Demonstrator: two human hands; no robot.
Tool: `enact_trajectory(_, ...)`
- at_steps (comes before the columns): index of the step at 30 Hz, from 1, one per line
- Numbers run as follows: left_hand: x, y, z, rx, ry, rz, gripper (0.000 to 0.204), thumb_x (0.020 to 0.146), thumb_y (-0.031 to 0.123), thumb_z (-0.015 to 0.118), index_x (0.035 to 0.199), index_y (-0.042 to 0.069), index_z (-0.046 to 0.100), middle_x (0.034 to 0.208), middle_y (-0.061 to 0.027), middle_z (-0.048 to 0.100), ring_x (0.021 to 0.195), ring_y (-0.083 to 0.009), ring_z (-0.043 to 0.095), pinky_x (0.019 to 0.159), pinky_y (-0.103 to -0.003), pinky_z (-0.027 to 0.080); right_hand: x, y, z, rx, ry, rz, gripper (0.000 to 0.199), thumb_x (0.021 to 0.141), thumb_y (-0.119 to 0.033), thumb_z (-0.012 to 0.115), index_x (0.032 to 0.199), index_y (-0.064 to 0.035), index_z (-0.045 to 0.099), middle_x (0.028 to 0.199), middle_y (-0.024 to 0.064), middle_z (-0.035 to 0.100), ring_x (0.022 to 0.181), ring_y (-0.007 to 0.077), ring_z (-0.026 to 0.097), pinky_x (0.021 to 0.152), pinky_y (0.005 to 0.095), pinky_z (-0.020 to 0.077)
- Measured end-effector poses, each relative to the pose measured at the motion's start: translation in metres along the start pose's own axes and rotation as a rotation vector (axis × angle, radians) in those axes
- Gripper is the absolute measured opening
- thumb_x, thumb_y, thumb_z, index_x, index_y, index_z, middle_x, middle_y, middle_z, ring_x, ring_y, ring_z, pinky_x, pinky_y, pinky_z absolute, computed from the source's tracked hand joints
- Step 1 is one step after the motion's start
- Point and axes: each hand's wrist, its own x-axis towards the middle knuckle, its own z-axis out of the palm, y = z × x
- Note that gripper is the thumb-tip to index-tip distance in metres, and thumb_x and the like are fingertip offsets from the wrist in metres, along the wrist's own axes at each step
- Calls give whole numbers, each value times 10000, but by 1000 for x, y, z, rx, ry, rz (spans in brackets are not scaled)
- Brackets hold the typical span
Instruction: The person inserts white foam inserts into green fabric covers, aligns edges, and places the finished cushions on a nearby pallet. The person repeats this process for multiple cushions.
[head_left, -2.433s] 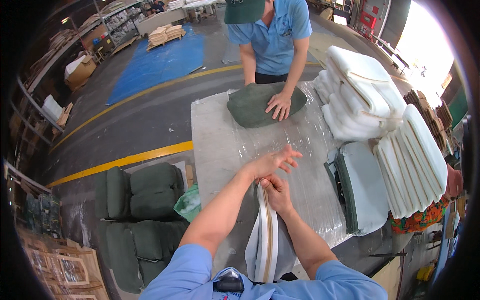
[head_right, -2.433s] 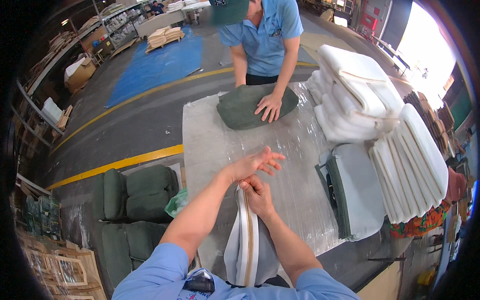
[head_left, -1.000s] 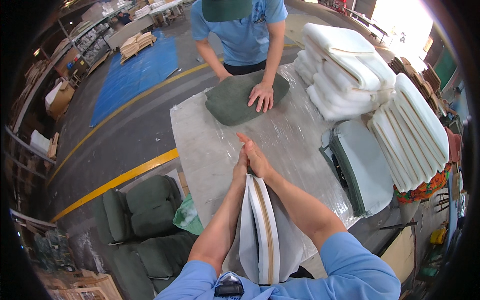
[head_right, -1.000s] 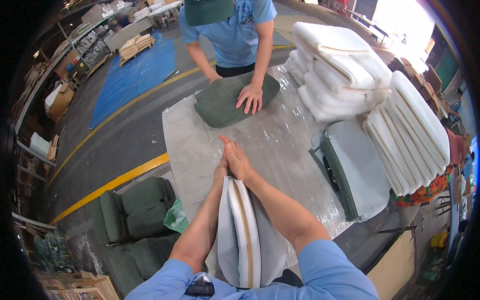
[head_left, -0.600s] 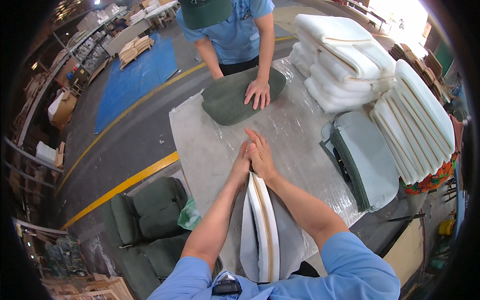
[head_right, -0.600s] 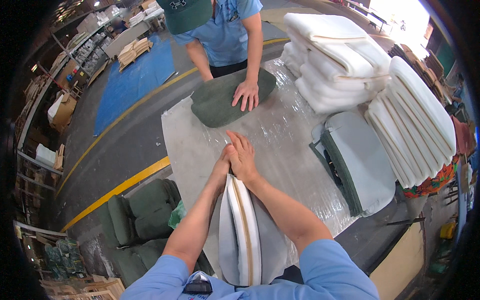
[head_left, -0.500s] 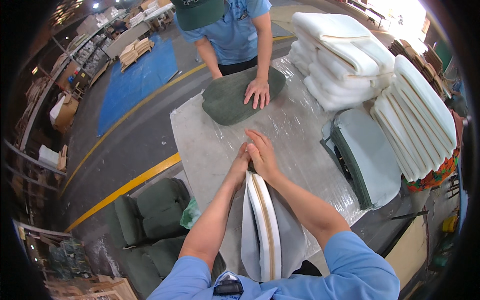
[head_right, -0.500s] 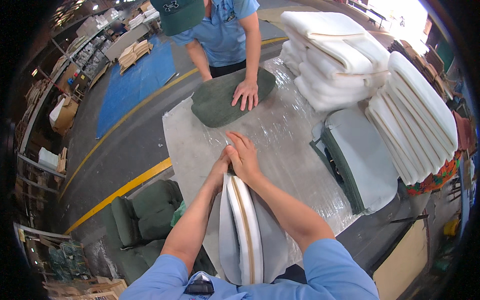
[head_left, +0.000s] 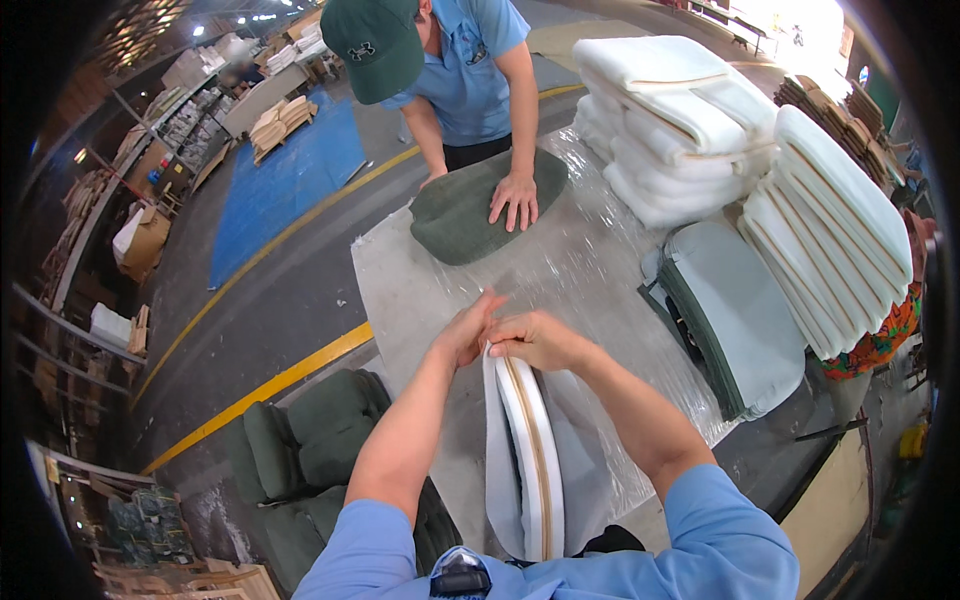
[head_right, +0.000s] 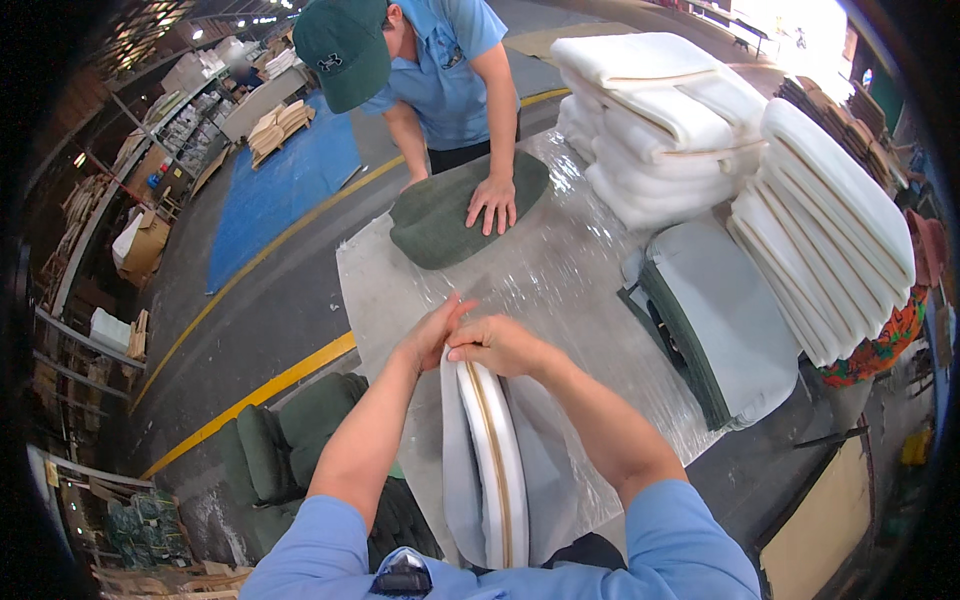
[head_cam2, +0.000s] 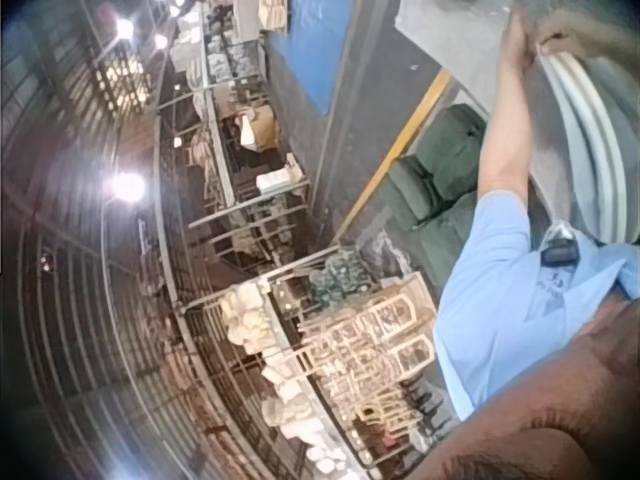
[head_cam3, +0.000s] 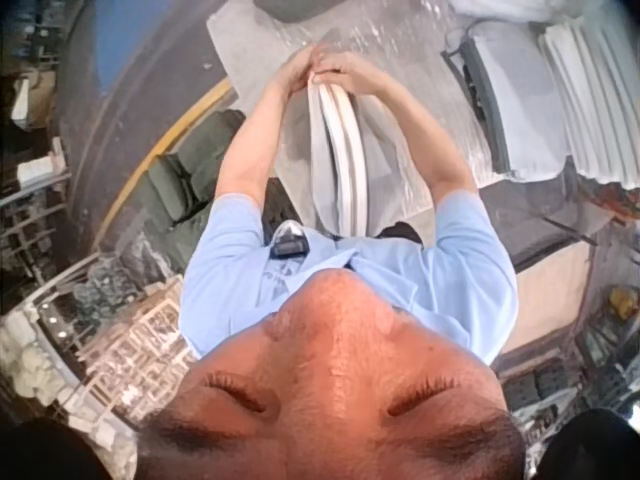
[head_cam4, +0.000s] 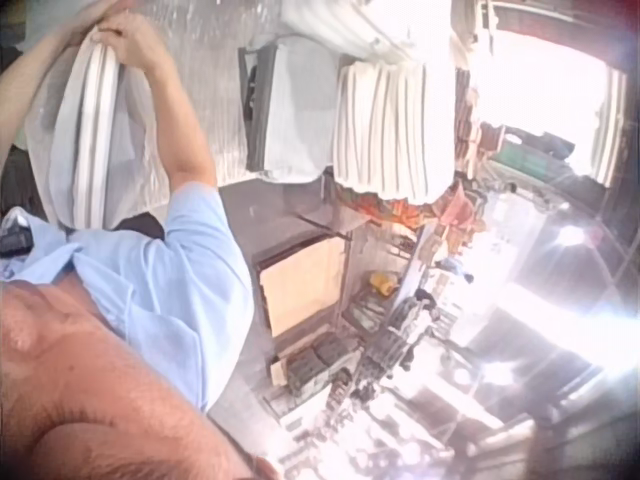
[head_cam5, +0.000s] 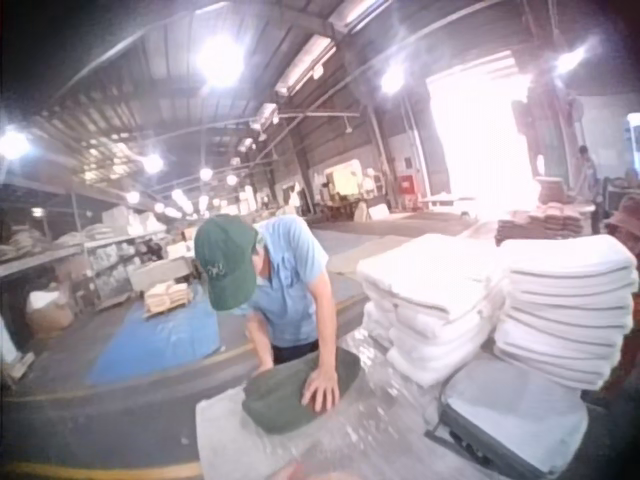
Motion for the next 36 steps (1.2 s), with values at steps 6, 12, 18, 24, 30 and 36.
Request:
enact_trajectory(6,-15,54,55,189,-316,98,892,1073,746,310,1665,79,328,1375,-210,667,1218,-260,663,1082,-427,500,-24,1,51,161,386,85,186,1023,-210,687,1050,-31,731,1033,89,743,971,268,686,865,397,528)
enact_trajectory(12,-33,38,70,-8,-273,398,766,1122,639,310,1598,51,428,1374,-190,662,1202,-264,660,1102,-428,480,-44,-4,61,223,586,32,157,1019,-161,687,1008,-6,705,970,106,723,913,264,666,849,385,525)
enact_trajectory(18,-34,-116,23,-391,309,468,586,1149,470,403,1506,16,506,1397,-184,636,1338,-281,584,1149,-429,433,-56,-24,54,210,618,-73,163,1019,-172,694,955,-23,689,959,97,728,902,283,678,833,385,526)
enact_trajectory(24,-66,-179,69,-550,231,46,584,1129,506,453,1465,37,541,1400,-172,633,1288,-266,605,1132,-450,454,-76,-42,43,79,678,-133,178,1015,-203,701,914,-57,686,935,59,744,877,269,677,799,369,519)
enact_trajectory(30,-60,-199,86,-444,2,30,560,1126,515,461,1397,36,563,1304,-145,651,1202,-250,621,1065,-425,486,-86,-59,42,24,730,-207,303,1053,-329,656,898,-75,713,909,62,744,802,233,656,742,351,497)
enact_trajectory(36,-61,-228,108,-538,-170,-106,525,1132,515,437,1303,42,586,1196,-124,651,1098,-231,624,982,-403,500,-91,-60,40,33,728,-182,141,985,-186,721,908,-69,712,943,57,745,838,246,657,768,360,507)
